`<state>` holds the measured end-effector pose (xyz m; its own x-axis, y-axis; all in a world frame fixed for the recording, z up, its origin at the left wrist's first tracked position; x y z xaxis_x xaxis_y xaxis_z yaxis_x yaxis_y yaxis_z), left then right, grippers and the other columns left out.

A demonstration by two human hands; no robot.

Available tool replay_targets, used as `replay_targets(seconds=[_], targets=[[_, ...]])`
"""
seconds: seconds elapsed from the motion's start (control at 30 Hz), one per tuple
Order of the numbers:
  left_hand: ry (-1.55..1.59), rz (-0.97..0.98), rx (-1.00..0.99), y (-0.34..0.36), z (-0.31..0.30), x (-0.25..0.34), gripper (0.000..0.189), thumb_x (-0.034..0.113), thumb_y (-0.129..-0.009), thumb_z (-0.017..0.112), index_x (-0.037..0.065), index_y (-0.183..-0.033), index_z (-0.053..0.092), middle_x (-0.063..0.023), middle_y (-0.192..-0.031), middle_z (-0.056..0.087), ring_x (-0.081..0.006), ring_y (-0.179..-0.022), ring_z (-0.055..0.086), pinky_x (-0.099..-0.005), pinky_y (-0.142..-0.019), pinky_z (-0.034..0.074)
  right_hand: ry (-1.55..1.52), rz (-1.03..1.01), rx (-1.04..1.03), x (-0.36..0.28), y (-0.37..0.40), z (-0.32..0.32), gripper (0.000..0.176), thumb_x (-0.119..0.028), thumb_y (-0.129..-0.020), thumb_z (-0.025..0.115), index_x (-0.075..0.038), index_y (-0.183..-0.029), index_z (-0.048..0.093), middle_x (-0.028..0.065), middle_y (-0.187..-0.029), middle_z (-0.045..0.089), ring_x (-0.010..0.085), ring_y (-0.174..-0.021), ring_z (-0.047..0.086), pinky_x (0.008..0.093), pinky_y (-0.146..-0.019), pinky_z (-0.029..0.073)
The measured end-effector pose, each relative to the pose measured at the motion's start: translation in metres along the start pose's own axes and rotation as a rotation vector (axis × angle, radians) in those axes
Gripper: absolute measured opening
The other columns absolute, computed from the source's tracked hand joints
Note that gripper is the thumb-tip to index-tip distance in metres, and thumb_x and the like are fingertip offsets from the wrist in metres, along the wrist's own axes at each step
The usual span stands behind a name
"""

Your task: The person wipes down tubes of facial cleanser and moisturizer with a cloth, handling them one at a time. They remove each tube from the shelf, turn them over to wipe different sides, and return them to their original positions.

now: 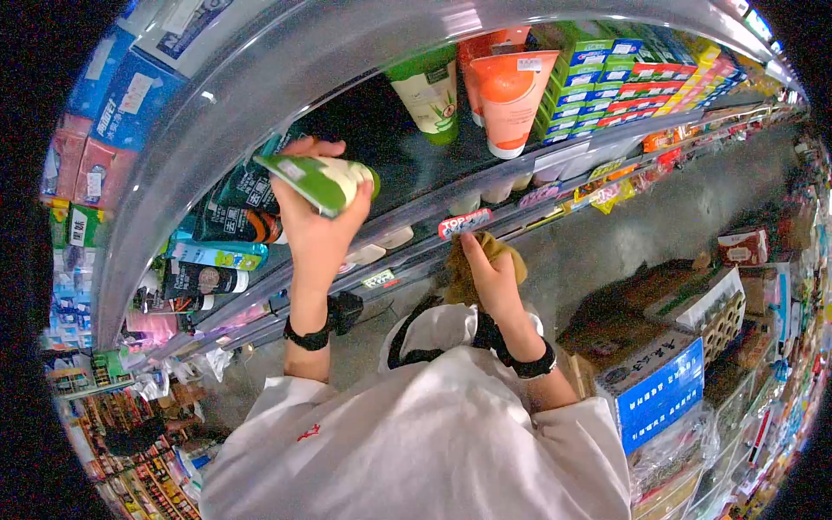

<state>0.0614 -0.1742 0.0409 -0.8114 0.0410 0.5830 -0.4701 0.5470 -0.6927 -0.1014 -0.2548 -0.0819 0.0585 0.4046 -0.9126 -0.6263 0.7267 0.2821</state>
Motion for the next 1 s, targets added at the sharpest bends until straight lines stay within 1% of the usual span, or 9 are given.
replay_targets(seconds=[0.07, 0.3, 0.4, 0.47, 0.67, 0.77, 0.87, 0.93, 1.0], targets=[[0.181, -0.264, 0.057, 0.001, 0.005, -0.015, 0.051, 0.006, -0.060, 0.070, 0.002, -0.098, 0.037, -0.0099, -0.095, 0.047, -0.0186, -0.079, 0.049, -0.0286, -0.070, 0.041, 0.008, 0.009, -0.012, 0.012, 0.002, -0.005, 0.021, -0.022, -0.085, 0.049, -0.002, -0.080, 0.056, -0.0030, -0.067, 0.052, 0.0045, -0.057, 0.047, 0.0202, -0.049, 0.039], [0.163, -0.295, 0.062, 0.006, 0.015, -0.023, 0.055, 0.007, -0.063, 0.068, 0.001, -0.103, 0.031, -0.0107, -0.095, 0.047, -0.0191, -0.077, 0.050, -0.0291, -0.067, 0.042, -0.063, 0.139, 0.002, 0.014, 0.007, -0.002, 0.022, -0.022, -0.085, 0.048, -0.001, -0.084, 0.054, -0.0016, -0.073, 0.052, 0.0054, -0.061, 0.048, 0.0208, -0.053, 0.041], [0.149, -0.290, 0.085, 0.005, 0.015, -0.022, 0.056, 0.006, -0.063, 0.068, 0.001, -0.104, 0.031, -0.0115, -0.094, 0.047, -0.0198, -0.077, 0.050, -0.0293, -0.068, 0.042, -0.008, 0.068, -0.030, 0.016, 0.001, -0.002, 0.021, -0.022, -0.085, 0.048, -0.001, -0.084, 0.054, -0.0019, -0.072, 0.052, 0.0055, -0.061, 0.048, 0.0208, -0.052, 0.041], [0.129, -0.325, 0.036, 0.006, 0.016, -0.021, 0.071, 0.006, -0.065, 0.068, 0.000, -0.120, 0.023, -0.0127, -0.102, 0.047, -0.0170, -0.085, 0.049, -0.0268, -0.073, 0.043, -0.022, 0.085, -0.058, 0.014, -0.002, -0.001, 0.021, -0.021, -0.085, 0.048, -0.001, -0.084, 0.054, -0.0020, -0.072, 0.052, 0.0053, -0.060, 0.048, 0.0207, -0.052, 0.041], [-0.006, -0.161, 0.170, 0.006, 0.017, -0.020, 0.085, 0.007, -0.065, 0.069, -0.003, -0.126, 0.011, -0.0207, -0.121, 0.029, -0.0285, -0.111, 0.035, -0.0335, -0.090, 0.034, -0.048, 0.114, -0.077, 0.009, -0.008, 0.008, 0.019, -0.021, -0.085, 0.048, -0.003, -0.083, 0.053, -0.0025, -0.071, 0.051, 0.0048, -0.059, 0.046, 0.0203, -0.050, 0.039], [-0.283, -0.098, 0.193, 0.004, 0.016, -0.015, 0.088, 0.009, -0.065, 0.069, -0.004, -0.128, 0.008, -0.0217, -0.124, 0.025, -0.0299, -0.116, 0.030, -0.0353, -0.095, 0.027, -0.076, 0.100, -0.071, 0.013, -0.008, 0.010, 0.018, -0.020, -0.085, 0.048, -0.003, -0.083, 0.053, -0.0026, -0.070, 0.050, 0.0048, -0.058, 0.045, 0.0203, -0.049, 0.038], [-0.192, -0.155, 0.147, 0.003, 0.017, -0.018, 0.086, 0.010, -0.066, 0.068, -0.005, -0.127, 0.010, -0.0219, -0.126, 0.024, -0.0292, -0.118, 0.026, -0.0361, -0.098, 0.021, -0.096, 0.092, -0.060, 0.009, -0.006, 0.009, 0.017, -0.019, -0.085, 0.049, -0.003, -0.083, 0.052, -0.0027, -0.070, 0.050, 0.0050, -0.059, 0.046, 0.0205, -0.049, 0.038], [-0.153, -0.158, 0.152, 0.002, 0.017, -0.016, 0.084, 0.011, -0.067, 0.068, -0.004, -0.128, 0.012, -0.0215, -0.127, 0.022, -0.0291, -0.118, 0.027, -0.0359, -0.097, 0.022, -0.094, 0.095, -0.056, 0.009, -0.006, 0.006, 0.017, -0.019, -0.085, 0.049, -0.003, -0.083, 0.052, -0.0029, -0.070, 0.050, 0.0052, -0.059, 0.046, 0.0206, -0.050, 0.039], [-0.337, -0.042, 0.189, 0.001, 0.015, -0.010, 0.072, 0.014, -0.067, 0.067, -0.007, -0.121, 0.024, -0.0253, -0.116, 0.030, -0.0367, -0.107, 0.035, -0.0392, -0.088, 0.031, 0.009, 0.082, -0.150, 0.011, -0.008, 0.002, 0.016, -0.018, -0.083, 0.051, -0.002, -0.082, 0.052, -0.0028, -0.069, 0.051, 0.0049, -0.060, 0.046, 0.0204, -0.050, 0.038]])
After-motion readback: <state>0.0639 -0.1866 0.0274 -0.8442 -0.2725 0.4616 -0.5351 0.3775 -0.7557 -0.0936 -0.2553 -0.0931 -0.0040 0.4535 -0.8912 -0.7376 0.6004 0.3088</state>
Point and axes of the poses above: each hand's wrist, its own y-axis away from the middle knuckle, its own z-axis out of the palm, x = y × z, the point moved 3 cm from there along -y, towards the middle knuckle
